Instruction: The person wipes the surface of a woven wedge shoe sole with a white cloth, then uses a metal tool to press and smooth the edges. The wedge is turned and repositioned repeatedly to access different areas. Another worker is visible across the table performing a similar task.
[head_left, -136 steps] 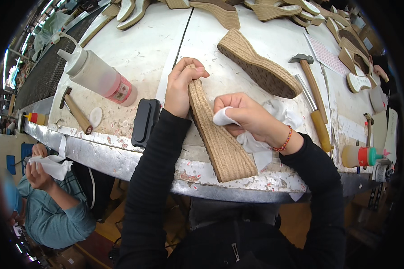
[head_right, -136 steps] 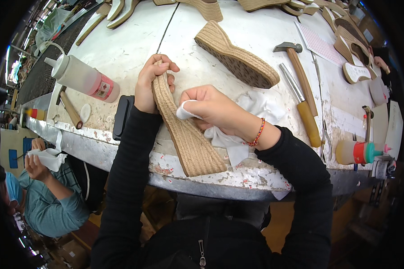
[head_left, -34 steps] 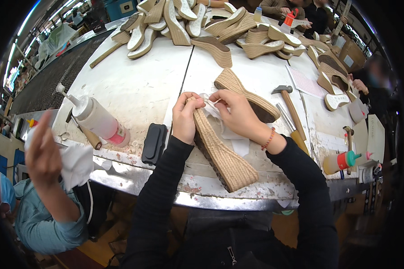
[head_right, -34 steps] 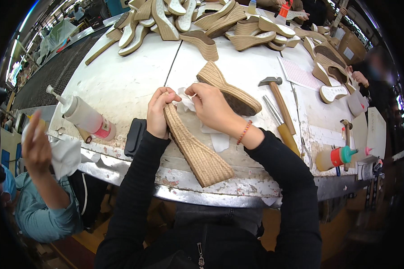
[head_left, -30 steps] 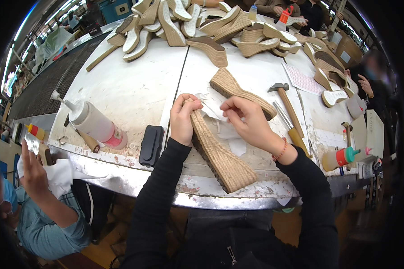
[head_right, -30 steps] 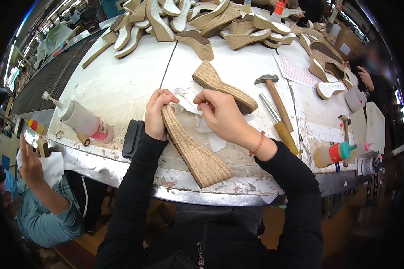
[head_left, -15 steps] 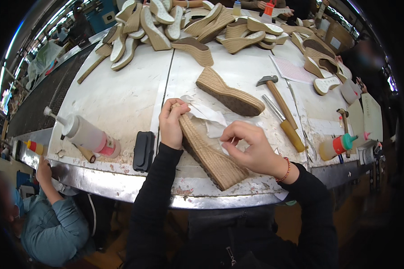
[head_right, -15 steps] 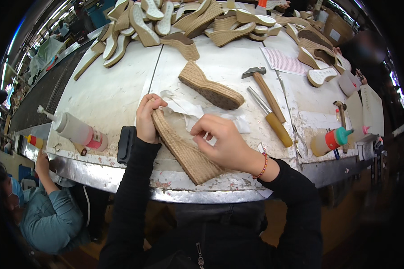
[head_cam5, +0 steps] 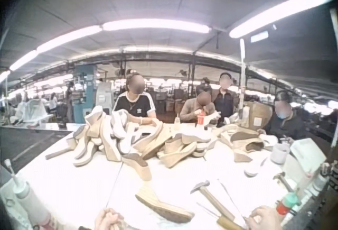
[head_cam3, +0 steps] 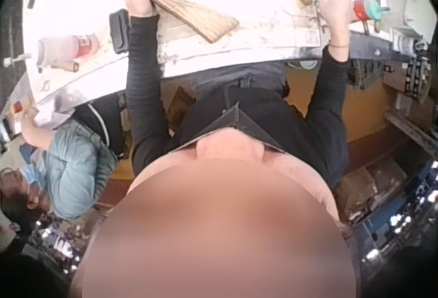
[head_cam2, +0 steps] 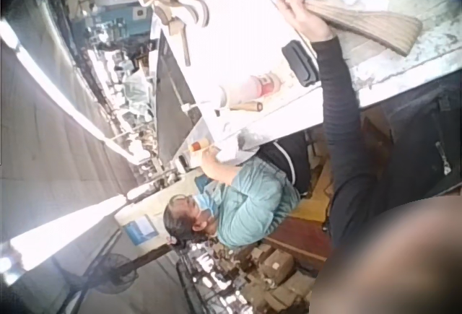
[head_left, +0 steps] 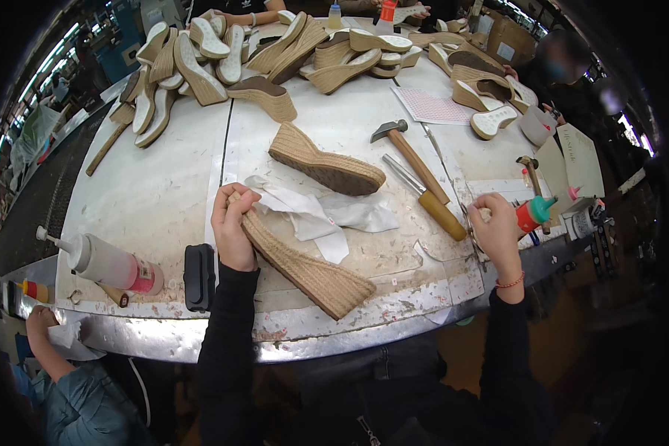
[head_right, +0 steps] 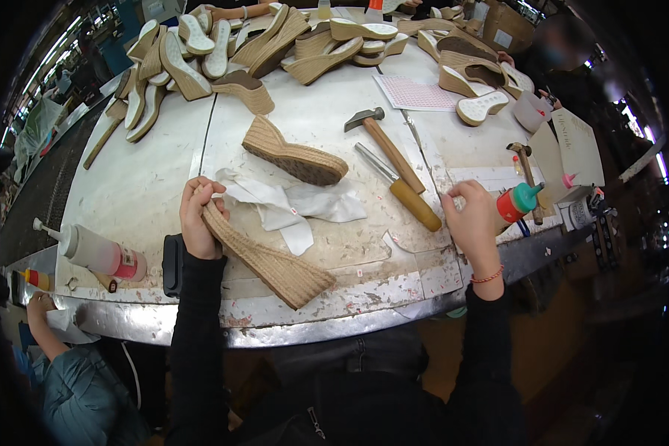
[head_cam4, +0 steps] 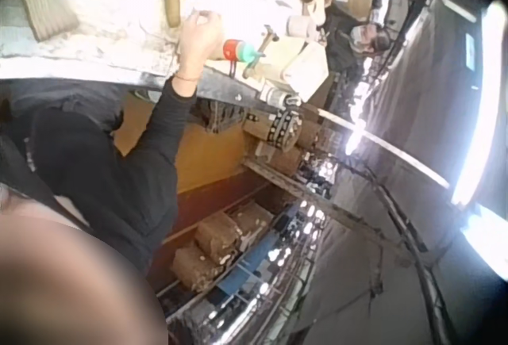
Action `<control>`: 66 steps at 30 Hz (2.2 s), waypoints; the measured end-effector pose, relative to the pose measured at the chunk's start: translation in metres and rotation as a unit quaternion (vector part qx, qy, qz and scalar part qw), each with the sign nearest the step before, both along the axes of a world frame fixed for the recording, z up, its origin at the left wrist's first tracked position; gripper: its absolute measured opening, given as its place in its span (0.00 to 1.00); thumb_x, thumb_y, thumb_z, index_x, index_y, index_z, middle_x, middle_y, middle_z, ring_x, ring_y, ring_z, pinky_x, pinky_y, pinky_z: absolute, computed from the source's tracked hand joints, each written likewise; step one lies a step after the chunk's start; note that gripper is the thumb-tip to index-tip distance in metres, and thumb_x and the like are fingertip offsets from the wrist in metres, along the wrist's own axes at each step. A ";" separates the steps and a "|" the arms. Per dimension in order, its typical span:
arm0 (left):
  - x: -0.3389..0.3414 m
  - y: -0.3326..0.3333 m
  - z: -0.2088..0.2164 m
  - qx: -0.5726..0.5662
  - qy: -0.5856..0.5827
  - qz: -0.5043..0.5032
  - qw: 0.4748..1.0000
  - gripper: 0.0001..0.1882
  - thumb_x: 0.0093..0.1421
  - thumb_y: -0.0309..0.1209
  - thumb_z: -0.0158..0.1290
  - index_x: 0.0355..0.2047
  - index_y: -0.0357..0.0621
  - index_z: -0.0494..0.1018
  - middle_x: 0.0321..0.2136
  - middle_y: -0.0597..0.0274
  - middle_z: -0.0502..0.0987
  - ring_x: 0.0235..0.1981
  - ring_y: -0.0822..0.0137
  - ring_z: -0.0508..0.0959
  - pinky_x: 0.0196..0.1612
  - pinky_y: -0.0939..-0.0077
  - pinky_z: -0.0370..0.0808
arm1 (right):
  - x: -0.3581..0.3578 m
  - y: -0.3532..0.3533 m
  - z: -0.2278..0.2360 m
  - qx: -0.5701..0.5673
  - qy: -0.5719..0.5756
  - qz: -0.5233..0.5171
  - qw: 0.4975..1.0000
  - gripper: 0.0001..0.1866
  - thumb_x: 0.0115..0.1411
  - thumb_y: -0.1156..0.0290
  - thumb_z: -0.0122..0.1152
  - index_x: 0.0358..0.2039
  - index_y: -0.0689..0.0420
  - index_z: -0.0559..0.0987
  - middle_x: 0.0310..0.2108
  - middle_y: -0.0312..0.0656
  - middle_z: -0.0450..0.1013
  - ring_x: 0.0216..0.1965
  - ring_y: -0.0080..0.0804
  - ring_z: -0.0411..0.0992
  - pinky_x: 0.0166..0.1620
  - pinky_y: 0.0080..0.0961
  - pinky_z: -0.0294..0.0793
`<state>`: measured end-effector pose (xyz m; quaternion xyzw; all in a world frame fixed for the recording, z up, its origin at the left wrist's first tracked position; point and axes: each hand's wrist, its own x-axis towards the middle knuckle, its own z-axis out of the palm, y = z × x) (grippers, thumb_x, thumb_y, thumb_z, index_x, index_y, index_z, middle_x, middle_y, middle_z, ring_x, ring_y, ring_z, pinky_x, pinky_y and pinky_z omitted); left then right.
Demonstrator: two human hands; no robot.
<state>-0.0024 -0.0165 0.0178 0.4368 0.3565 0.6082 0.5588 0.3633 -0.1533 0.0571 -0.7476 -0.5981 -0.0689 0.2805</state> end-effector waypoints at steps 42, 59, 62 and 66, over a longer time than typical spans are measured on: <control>-0.041 -0.039 0.030 0.044 0.115 -0.170 0.978 0.40 0.40 0.24 0.64 0.54 0.43 0.58 0.46 0.52 0.69 0.46 0.59 0.74 0.47 0.68 0.73 | -0.150 0.000 0.028 -0.027 0.431 0.324 0.842 0.12 0.50 0.76 0.67 0.26 0.63 0.69 0.35 0.37 0.66 0.26 0.13 0.63 0.26 0.10 0.64; -0.013 -0.043 0.065 0.041 0.002 -0.462 0.886 0.54 0.45 0.72 0.47 0.59 0.40 0.55 0.58 0.39 0.57 0.57 0.51 0.64 0.59 0.58 0.61 | -0.117 0.048 0.119 0.014 0.530 0.428 0.732 0.25 0.43 0.63 0.74 0.35 0.60 0.70 0.31 0.38 0.72 0.32 0.21 0.70 0.38 0.20 0.72; 0.017 -0.040 0.071 0.096 0.118 -0.511 0.846 0.60 0.43 0.73 0.46 0.63 0.36 0.47 0.60 0.42 0.55 0.56 0.54 0.65 0.57 0.62 0.62 | -0.137 0.073 0.124 -0.013 0.439 0.480 0.760 0.25 0.42 0.62 0.74 0.35 0.59 0.70 0.29 0.36 0.71 0.30 0.19 0.69 0.36 0.16 0.70; 0.040 -0.028 0.051 0.048 0.046 -0.385 0.920 0.39 0.53 0.60 0.48 0.51 0.38 0.61 0.37 0.49 0.71 0.35 0.62 0.74 0.38 0.70 0.72 | -0.140 0.092 0.113 0.121 0.414 0.416 0.801 0.17 0.50 0.64 0.69 0.31 0.58 0.71 0.25 0.31 0.70 0.23 0.13 0.64 0.25 0.11 0.64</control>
